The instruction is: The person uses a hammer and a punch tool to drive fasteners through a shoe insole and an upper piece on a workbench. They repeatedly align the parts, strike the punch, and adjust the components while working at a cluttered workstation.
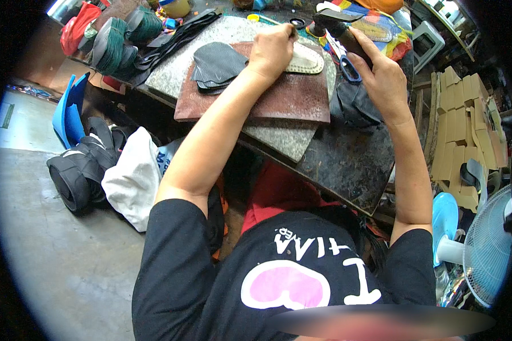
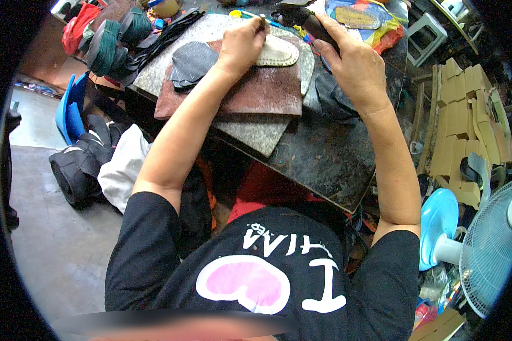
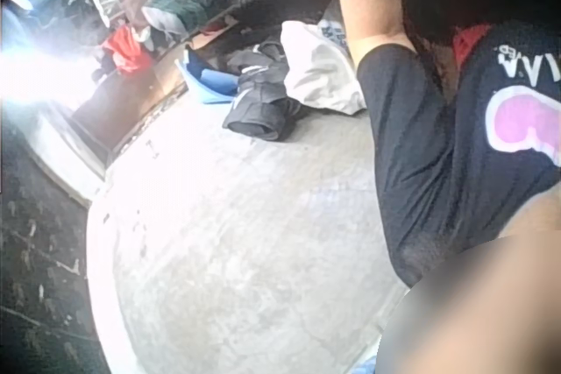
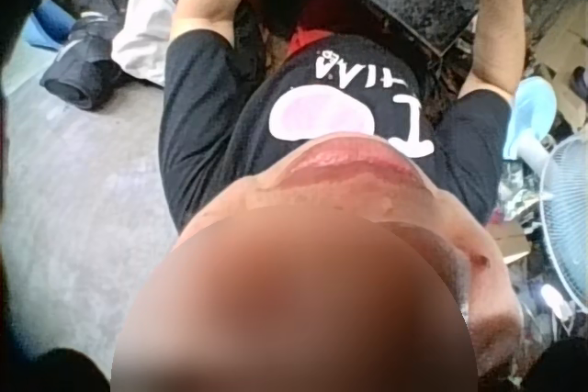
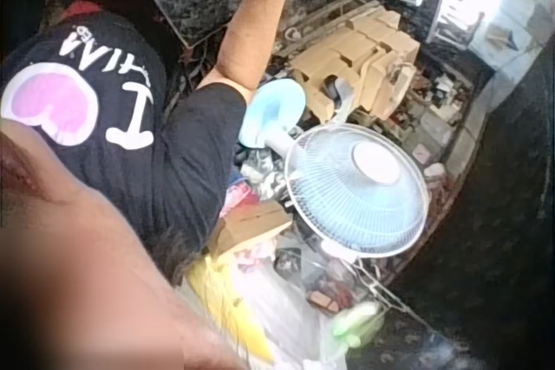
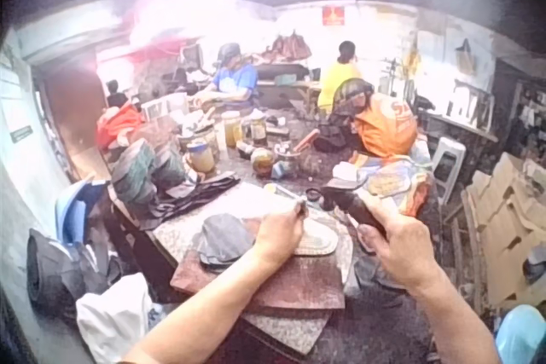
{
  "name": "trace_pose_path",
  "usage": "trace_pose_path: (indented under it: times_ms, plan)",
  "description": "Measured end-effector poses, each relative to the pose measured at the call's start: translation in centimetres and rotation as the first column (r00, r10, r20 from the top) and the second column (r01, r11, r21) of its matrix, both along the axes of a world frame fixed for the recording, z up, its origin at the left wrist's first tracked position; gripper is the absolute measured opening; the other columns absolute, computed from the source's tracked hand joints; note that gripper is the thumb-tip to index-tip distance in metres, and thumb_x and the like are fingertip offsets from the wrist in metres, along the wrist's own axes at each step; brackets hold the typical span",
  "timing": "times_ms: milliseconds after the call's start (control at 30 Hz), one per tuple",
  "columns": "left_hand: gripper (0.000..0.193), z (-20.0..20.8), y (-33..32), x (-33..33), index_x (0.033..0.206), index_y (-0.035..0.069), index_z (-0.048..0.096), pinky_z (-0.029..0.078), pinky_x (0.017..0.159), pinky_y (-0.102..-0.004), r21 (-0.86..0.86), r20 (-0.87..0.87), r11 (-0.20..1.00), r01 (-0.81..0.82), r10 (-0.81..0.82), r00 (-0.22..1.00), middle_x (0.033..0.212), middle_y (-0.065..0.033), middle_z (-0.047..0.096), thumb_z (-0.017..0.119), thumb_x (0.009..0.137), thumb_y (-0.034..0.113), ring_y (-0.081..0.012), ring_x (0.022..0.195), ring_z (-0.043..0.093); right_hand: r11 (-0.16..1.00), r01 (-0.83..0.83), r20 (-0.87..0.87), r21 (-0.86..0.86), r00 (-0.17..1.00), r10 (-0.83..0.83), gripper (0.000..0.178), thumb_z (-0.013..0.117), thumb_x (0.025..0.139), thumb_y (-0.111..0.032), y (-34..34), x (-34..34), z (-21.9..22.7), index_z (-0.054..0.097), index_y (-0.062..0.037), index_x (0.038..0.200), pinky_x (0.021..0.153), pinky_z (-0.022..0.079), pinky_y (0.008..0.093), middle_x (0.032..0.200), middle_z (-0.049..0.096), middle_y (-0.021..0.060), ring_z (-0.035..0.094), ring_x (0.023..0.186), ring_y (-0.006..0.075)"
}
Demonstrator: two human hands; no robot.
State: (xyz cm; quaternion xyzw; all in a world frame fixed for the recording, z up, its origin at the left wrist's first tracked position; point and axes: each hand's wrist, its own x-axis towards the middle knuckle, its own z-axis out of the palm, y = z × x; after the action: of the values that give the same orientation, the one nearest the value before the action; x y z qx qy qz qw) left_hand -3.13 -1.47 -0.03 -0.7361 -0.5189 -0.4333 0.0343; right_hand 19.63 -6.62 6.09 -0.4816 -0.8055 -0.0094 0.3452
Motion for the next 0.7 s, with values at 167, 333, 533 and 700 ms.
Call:
trace_pose_path:
  times_ms: [167,333,533,700]
  plan:
    - [0.015,-0.4,0.8,-0.7,0.101,0.002,0.067,0.057,0.069,-0.0342,-0.147,0.293,0.989,0.02,0.025,0.956,0.083,-0.0136,0.072,0.063,0.092,0.013,-0.023,0.075,0.071,0.992,0.099,0.153,-0.084,0.985,-0.085,0.045,0.058,0.094,-0.043,-0.4,1.1,-2.7,0.053,-0.0299,0.137,0.075,0.055,0.0461,0.099,0.07,0.0189,0.068,0.09,0.038]
    - [0.018,-0.9,1.2,-1.5,0.105,-0.004,0.064,0.06,0.07,-0.0251,-0.149,0.947,0.896,0.419,0.006,0.323,0.093,-0.011,0.07,0.062,0.095,0.01,-0.0151,0.076,0.07,0.984,0.135,0.138,-0.119,0.983,-0.118,0.046,0.058,0.094,-0.042,-0.9,0.2,-3.5,0.051,-0.03,0.138,0.075,0.055,0.0479,0.098,0.07,0.019,0.068,0.088,0.0387]
    - [0.013,-1.1,1.3,-1.1,0.094,-0.005,0.068,0.058,0.061,-0.0257,-0.237,0.787,0.913,0.334,-0.022,0.617,0.081,-0.0113,0.072,0.065,0.091,0.008,-0.0139,0.069,0.071,0.979,0.142,0.15,-0.144,0.981,-0.12,0.046,0.058,0.094,-0.042,-0.7,0.8,-3.4,0.051,-0.0302,0.138,0.076,0.055,0.0483,0.099,0.07,0.019,0.068,0.09,0.0387]
    - [0.015,-0.7,0.8,-1.0,0.095,-0.004,0.068,0.057,0.061,-0.0261,-0.246,0.784,0.909,0.338,-0.018,0.62,0.082,-0.011,0.073,0.067,0.09,0.01,-0.0135,0.068,0.071,0.99,0.115,0.11,-0.087,0.988,-0.105,0.045,0.057,0.094,-0.042,-0.5,0.7,-3.8,0.052,-0.0302,0.137,0.076,0.054,0.0483,0.099,0.07,0.019,0.068,0.09,0.0393]
